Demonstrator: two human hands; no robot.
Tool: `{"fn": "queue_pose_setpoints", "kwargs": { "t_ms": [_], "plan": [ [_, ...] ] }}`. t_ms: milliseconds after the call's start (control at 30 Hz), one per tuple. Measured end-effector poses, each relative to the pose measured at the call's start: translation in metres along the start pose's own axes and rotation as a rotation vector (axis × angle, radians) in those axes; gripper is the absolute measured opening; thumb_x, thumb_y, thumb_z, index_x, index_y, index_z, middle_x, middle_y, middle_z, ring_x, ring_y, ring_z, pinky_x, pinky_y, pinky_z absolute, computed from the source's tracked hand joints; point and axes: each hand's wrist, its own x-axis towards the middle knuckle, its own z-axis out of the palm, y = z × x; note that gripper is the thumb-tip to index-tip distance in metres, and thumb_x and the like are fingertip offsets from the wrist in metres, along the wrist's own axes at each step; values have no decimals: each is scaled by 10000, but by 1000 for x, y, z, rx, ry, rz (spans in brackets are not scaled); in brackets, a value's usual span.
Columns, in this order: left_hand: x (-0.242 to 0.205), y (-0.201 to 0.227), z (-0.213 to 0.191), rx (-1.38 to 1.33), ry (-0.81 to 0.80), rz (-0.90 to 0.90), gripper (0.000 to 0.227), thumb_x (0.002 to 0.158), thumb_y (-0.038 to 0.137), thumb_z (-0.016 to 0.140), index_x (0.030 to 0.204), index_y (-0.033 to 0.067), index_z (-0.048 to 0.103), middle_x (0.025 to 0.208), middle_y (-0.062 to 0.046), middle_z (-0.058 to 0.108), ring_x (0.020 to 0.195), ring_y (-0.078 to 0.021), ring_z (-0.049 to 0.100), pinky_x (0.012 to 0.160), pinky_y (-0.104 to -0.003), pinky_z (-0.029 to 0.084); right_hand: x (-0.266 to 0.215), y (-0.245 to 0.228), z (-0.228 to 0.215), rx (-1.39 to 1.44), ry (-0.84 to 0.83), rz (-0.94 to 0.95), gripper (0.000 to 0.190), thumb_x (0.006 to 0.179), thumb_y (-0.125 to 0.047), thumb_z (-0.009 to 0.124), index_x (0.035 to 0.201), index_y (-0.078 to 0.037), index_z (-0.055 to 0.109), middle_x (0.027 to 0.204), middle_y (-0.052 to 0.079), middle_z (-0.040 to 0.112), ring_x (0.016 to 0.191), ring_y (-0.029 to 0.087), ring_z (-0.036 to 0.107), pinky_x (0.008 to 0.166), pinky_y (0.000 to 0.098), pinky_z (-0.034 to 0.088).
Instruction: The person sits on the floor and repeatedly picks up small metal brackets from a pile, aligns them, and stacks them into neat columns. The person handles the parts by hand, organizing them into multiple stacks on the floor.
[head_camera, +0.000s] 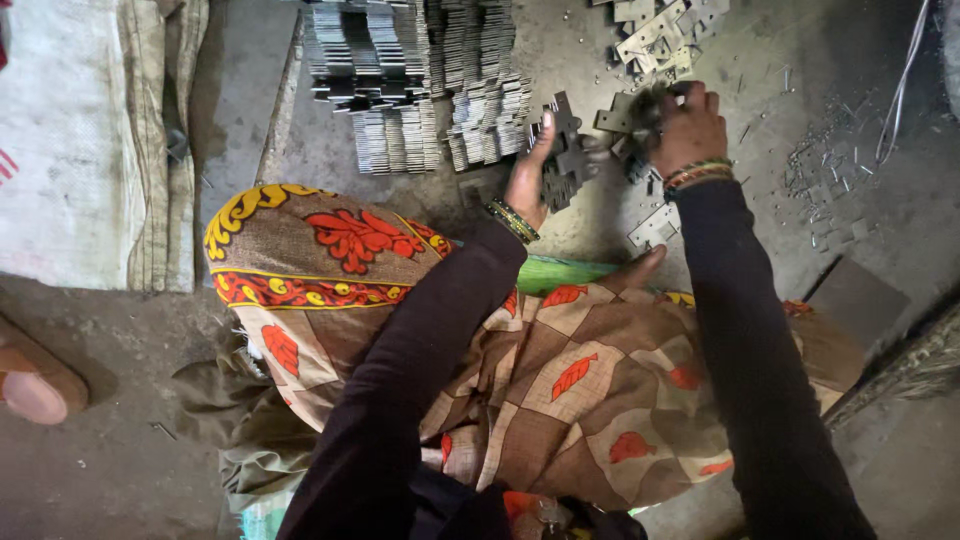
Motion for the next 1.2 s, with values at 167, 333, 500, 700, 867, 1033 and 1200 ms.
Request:
{"fn": "queue_pose_setpoints", "kwargs": {
  "t_ms": [167, 333, 500, 700, 867, 1033, 1200],
  "plan": [
    [3, -3, -1, 69, 9, 5, 610, 984, 565, 602, 1309, 48, 610, 1060, -148, 718, 872, -245, 753, 789, -359, 614, -12, 32, 4, 205, -410, 408, 353, 816, -186, 819, 1102, -6, 719, 977, 218, 709, 858, 390, 682, 810, 491, 549],
    [10, -19, -12, 179, 36, 129, 629, 934, 552, 675, 1266, 24, 589, 1112, -106, 718, 861, -224, 728, 728, -366, 602, -32, 3, -34, 574, -214, 695, 253, 939, -158, 739, 1115, 8, 662, 980, 165, 743, 850, 253, 716, 788, 379, 567],
    [20, -24, -22, 411, 171, 331, 620, 999, 509, 732, 1369, 29, 597, 1243, -87, 676, 1106, -167, 660, 931, -315, 542, -16, -45, -51, 630, -363, 411, 404, 869, -187, 748, 1235, -63, 632, 1140, 144, 679, 905, 308, 692, 789, 387, 585],
    [15, -12, -14, 95, 30, 96, 611, 902, 491, 769, 1257, 24, 597, 1015, -144, 680, 818, -268, 748, 722, -371, 612, -5, -25, -43, -62, -325, 148, 590, 655, -35, 806, 1231, -44, 679, 1201, 228, 648, 1011, 430, 657, 814, 457, 560],
    [10, -10, -3, 111, 27, 34, 586, 885, 509, 748, 1225, 57, 599, 1021, -133, 707, 784, -228, 731, 697, -369, 615, -16, -5, -80, 168, -521, 488, 269, 899, -157, 817, 1130, -87, 698, 1097, 134, 710, 1021, 314, 706, 927, 435, 565],
    [7, -13, -10, 264, 80, 63, 609, 943, 542, 704, 1380, 134, 590, 1275, 13, 689, 1095, -61, 686, 916, -258, 559, -21, -31, -90, 285, -124, 99, 360, 843, -61, 820, 1159, -85, 650, 1298, 114, 631, 1157, 289, 684, 986, 399, 588],
    [5, -6, -8, 142, 7, 10, 649, 960, 537, 715, 1358, 33, 621, 1170, -76, 669, 992, -178, 658, 839, -353, 555, -14, -18, -46, -262, -229, -92, 581, 617, -135, 832, 1186, -168, 723, 1268, 121, 622, 1087, 343, 670, 840, 464, 568]
  ]
}}
